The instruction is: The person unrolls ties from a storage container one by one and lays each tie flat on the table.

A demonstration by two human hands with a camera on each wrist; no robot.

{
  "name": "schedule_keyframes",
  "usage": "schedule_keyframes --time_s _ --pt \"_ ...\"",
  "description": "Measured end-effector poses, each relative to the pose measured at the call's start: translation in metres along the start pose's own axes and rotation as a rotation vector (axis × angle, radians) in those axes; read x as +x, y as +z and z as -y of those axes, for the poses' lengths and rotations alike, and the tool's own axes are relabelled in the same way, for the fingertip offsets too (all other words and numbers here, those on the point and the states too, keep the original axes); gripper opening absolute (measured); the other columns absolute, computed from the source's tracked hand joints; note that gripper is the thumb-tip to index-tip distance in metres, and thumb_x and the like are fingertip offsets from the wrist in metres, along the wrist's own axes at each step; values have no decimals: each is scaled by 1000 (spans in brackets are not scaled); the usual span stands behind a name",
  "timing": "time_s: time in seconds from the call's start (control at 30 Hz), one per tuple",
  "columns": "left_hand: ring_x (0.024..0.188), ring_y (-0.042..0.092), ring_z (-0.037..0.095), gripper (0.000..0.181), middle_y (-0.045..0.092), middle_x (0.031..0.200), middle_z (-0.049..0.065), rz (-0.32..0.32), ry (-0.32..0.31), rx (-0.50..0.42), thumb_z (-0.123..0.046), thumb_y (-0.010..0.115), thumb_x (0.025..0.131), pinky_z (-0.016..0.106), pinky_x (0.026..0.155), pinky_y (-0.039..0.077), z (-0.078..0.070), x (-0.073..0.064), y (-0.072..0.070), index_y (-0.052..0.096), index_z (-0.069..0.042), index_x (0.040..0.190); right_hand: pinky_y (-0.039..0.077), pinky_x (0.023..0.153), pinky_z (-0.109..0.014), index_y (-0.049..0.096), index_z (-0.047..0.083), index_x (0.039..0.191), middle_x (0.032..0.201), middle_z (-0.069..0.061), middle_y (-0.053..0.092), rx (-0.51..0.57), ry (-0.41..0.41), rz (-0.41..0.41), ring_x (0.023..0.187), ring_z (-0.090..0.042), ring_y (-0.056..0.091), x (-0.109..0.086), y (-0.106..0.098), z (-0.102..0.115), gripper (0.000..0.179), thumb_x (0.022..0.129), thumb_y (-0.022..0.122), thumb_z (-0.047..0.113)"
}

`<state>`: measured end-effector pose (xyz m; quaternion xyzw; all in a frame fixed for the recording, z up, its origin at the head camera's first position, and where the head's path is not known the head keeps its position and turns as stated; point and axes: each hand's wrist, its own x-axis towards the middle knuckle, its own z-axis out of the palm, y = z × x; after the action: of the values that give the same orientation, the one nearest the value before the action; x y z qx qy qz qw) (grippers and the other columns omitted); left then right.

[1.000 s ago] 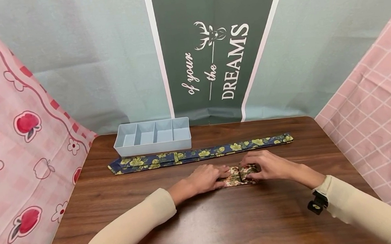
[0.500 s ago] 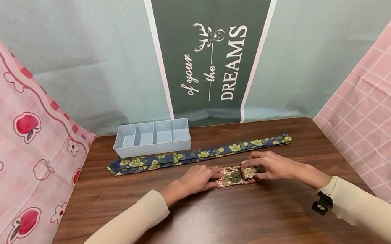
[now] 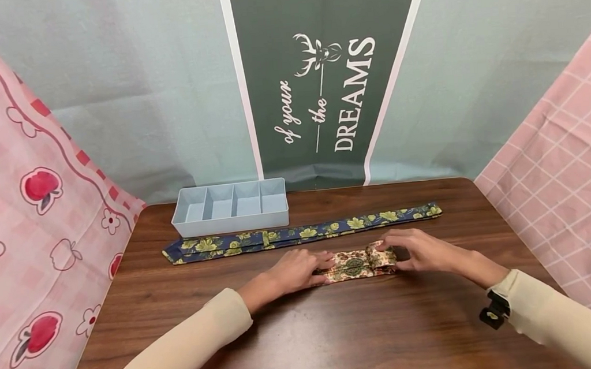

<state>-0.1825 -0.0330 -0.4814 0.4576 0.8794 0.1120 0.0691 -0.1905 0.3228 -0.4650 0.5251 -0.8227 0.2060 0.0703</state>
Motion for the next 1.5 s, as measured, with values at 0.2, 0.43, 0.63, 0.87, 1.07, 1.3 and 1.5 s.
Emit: schedule_keyframes --time_s 0.2,0.43,0.63,0.87,1.07,1.3,1.5 --pt "120 71 28 52 55 155 2 -4 -3 4 -45 68 104 39 95 60 1 -1 0 63 -21 149 62 81 -34 72 7 123 114 3 76 -21 83 -6 98 -14 75 0 -2 3 51 80 95 22" --pt "124 69 27 52 57 154 4 -21 17 3 -43 69 103 39 97 60 1 -1 -1 64 -18 148 61 72 -29 73 10 113 103 4 76 -32 98 -33 89 -13 76 2 -4 2 36 82 91 14" --pt "120 71 28 51 56 154 3 -15 8 -1 -43 70 103 40 96 60 2 -1 -2 64 -19 148 54 64 -24 70 18 100 95 9 72 -15 161 -15 77 -8 68 -1 -11 0 31 80 92 10" --pt "115 74 27 50 58 153 4 -25 21 4 -43 70 102 40 95 60 2 -1 -2 66 -18 146 61 70 -30 67 15 109 96 11 69 17 188 11 88 -7 71 -7 -17 -2 39 80 91 6" --pt "115 74 25 49 60 151 0 -29 24 40 -45 71 101 38 92 61 2 1 -2 67 -21 145 60 73 -34 74 11 123 113 5 75 8 134 31 98 -12 73 -15 -20 -6 46 80 89 2" --pt "107 76 22 49 59 151 -4 -16 15 65 -46 71 101 36 89 62 1 2 -2 66 -24 145 60 68 -31 75 12 113 108 3 77 59 133 20 92 -12 73 -21 -21 -12 45 74 89 -6" --pt "98 78 21 49 58 152 -3 -5 22 75 -46 70 102 35 90 61 0 2 -4 66 -23 145 65 73 -37 73 11 111 108 -1 75 78 141 37 95 -20 75 -23 -23 -14 49 70 88 -11"
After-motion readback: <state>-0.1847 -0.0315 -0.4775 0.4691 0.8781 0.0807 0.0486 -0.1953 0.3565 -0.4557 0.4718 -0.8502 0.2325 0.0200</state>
